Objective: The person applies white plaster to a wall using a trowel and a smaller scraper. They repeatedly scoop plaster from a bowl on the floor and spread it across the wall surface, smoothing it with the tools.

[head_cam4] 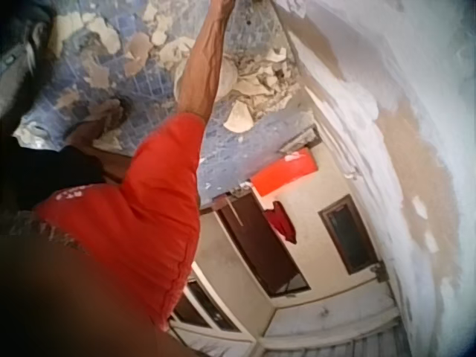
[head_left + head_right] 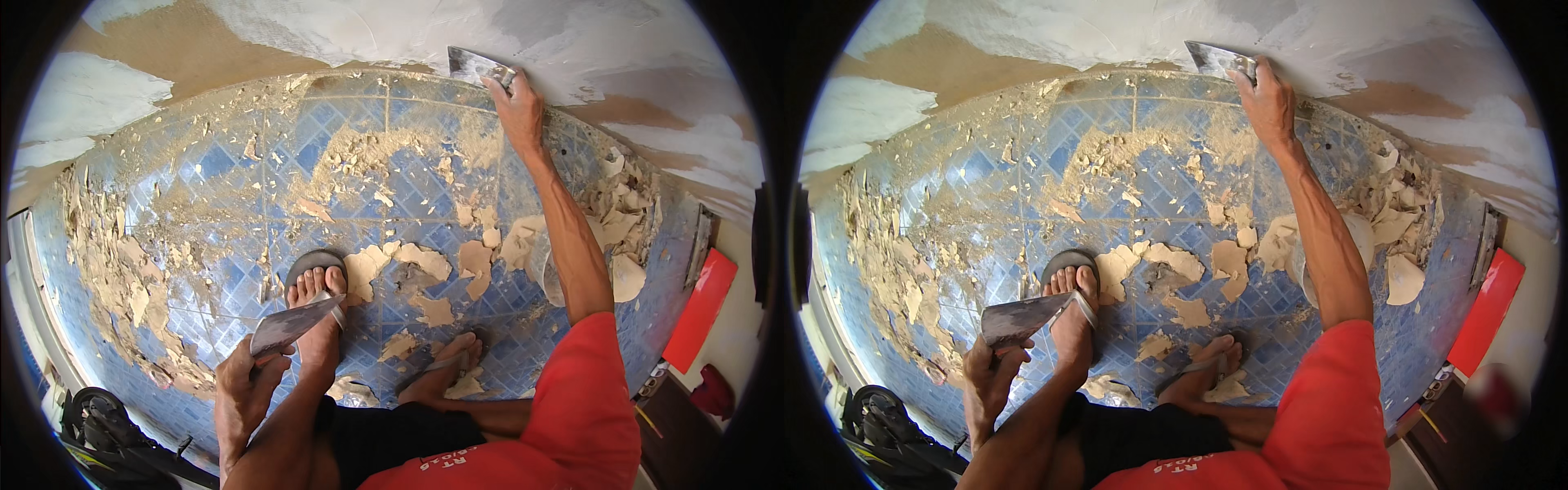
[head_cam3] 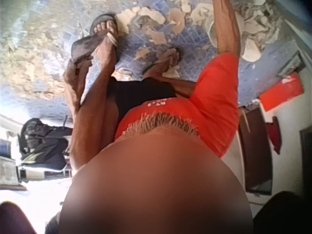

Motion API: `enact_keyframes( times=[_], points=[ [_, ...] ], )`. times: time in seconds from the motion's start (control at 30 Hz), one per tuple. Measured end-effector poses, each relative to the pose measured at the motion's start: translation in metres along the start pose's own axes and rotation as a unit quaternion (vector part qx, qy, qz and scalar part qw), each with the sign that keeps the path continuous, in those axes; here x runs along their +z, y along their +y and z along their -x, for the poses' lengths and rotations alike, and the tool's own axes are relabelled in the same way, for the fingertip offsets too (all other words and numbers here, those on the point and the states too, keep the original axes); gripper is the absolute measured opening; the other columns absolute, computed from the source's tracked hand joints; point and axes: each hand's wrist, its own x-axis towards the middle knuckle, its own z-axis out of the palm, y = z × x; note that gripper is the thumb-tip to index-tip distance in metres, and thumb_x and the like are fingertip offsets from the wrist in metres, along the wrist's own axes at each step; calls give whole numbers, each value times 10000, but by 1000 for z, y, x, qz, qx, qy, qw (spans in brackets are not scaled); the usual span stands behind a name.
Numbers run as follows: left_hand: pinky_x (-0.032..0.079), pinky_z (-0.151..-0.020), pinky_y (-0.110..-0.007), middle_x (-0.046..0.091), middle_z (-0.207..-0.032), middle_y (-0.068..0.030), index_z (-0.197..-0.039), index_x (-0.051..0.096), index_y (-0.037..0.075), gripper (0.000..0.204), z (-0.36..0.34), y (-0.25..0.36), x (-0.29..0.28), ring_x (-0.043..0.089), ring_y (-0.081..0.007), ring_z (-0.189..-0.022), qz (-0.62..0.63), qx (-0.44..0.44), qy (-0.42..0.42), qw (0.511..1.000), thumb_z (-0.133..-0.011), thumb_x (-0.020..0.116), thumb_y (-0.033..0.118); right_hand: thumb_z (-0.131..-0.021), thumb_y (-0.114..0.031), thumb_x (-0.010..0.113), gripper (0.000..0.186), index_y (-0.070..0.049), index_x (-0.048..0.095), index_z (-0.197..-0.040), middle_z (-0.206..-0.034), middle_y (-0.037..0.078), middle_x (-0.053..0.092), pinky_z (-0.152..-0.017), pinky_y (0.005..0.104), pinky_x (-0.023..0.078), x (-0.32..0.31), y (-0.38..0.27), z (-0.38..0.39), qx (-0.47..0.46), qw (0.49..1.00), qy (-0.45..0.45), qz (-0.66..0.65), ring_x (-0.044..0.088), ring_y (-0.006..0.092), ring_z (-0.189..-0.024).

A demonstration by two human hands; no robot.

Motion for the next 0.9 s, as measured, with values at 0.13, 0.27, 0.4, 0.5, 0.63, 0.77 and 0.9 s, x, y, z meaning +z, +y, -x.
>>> enact_keyframes(
  times=[0.13, 0.27, 0.4, 0.5, 0.63, 0.77, 0.9],
  points=[
    [542, -707, -304, 748, -969, -124, -1124, 637, -14, 242, 0, 0, -1, 695, -164, -809, 3, -27, 3, 1000, -894, 709, -33, -981, -255, 704, 232, -53, 615, -913, -667, 9, 620, -377, 236, 405, 6, -3, 3, 108, 993, -32, -20, 503, 55, -484],
    [547, -717, -307, 754, -980, -123, -1118, 642, -10, 240, 0, 3, -2, 705, -168, -824, -4, -40, -6, 999, -891, 718, -25, -964, -230, 720, 206, -47, 632, -930, -662, 27, 635, -389, 266, 408, 18, -19, -2, 68, 996, 0, -51, 549, 66, -512],
    [544, -708, -313, 757, -977, -126, -1113, 649, -11, 231, 0, 6, -1, 703, -168, -817, -26, -27, -26, 999, -895, 724, -12, -939, -199, 749, 228, -7, 632, -902, -654, 58, 640, -445, 320, 424, 23, -27, -2, 21, 998, 15, -62, 546, 119, -500],
    [536, -693, -319, 755, -968, -126, -1112, 650, -9, 230, 1, 5, 0, 696, -176, -796, -7, -40, 0, 999, -896, 727, -6, -937, -213, 754, 237, -34, 623, -853, -616, 25, 613, -394, 272, 410, 25, -26, 1, 68, 997, 26, 18, 542, 87, -491],
    [531, -680, -323, 754, -965, -134, -1095, 642, -13, 212, 3, 3, -1, 691, -196, -775, -22, -27, -2, 999, -899, 722, -8, -952, -212, 737, 254, -41, 595, -829, -653, 10, 616, -365, 217, 408, 39, -31, -3, -4, 998, -2, -63, 534, 52, -499],
    [532, -678, -321, 750, -956, -147, -1077, 621, -18, 210, 7, 1, -4, 694, -202, -777, -28, -11, -23, 999, -896, 728, -9, -950, -211, 741, 250, -30, 597, -854, -647, 9, 611, -386, 225, 423, 33, -39, -9, 28, 994, -4, -108, 534, 71, -489],
    [537, -677, -332, 749, -947, -140, -1082, 622, -15, 221, 6, -2, -3, 706, -214, -781, -20, -6, 1, 1000, -892, 733, -1, -965, -221, 722, 243, -5, 612, -971, -702, 45, 661, -387, 234, 435, 18, -49, -11, 107, 994, -15, -13, 555, 94, -485]
  ],
)
